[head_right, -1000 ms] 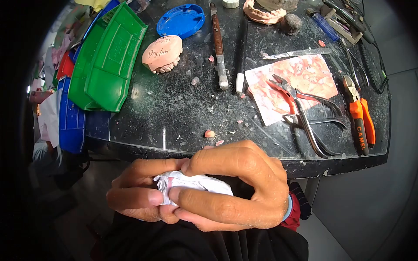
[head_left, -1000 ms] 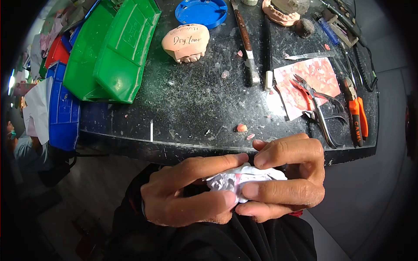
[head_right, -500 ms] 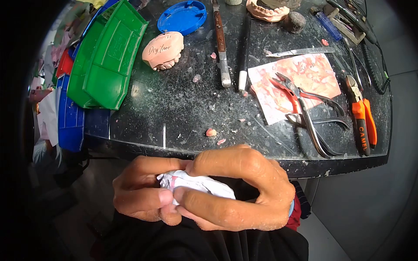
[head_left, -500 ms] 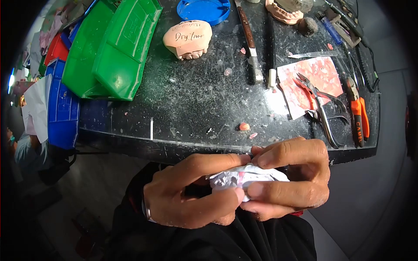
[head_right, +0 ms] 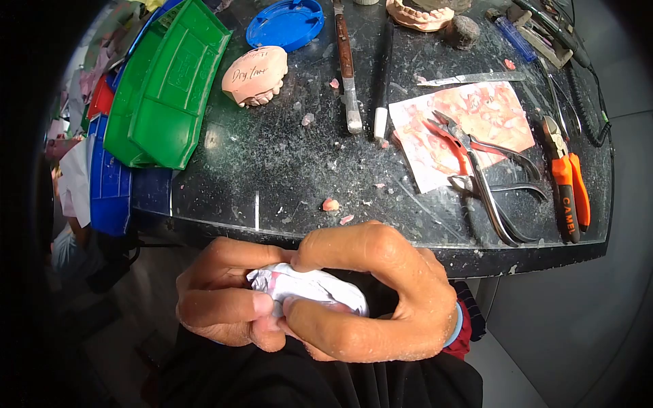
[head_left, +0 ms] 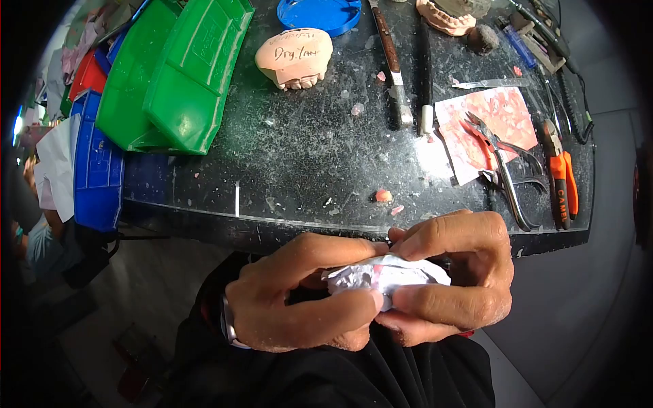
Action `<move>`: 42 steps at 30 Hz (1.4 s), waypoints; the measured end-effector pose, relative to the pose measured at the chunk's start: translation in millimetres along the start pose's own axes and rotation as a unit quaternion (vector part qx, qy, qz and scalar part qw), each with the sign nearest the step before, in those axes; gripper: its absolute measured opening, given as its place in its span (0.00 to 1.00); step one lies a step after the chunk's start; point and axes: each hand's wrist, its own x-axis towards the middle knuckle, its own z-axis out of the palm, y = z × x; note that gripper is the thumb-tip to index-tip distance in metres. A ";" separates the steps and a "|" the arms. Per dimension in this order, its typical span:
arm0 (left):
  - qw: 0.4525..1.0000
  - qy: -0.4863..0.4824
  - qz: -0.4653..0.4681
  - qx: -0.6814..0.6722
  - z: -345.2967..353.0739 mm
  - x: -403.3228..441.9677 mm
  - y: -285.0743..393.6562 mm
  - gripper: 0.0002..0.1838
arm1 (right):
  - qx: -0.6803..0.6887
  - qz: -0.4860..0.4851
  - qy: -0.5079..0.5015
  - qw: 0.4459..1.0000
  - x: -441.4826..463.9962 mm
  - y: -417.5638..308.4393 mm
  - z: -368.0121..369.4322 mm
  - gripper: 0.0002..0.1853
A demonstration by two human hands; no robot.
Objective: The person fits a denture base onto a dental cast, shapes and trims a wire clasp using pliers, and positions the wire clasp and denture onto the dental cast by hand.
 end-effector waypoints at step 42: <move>1.000 0.021 -0.002 0.009 0.0 1.8 0.3 0.19 | 0.071 0.041 -0.099 0.992 1.6 5.6 -11.6 0.17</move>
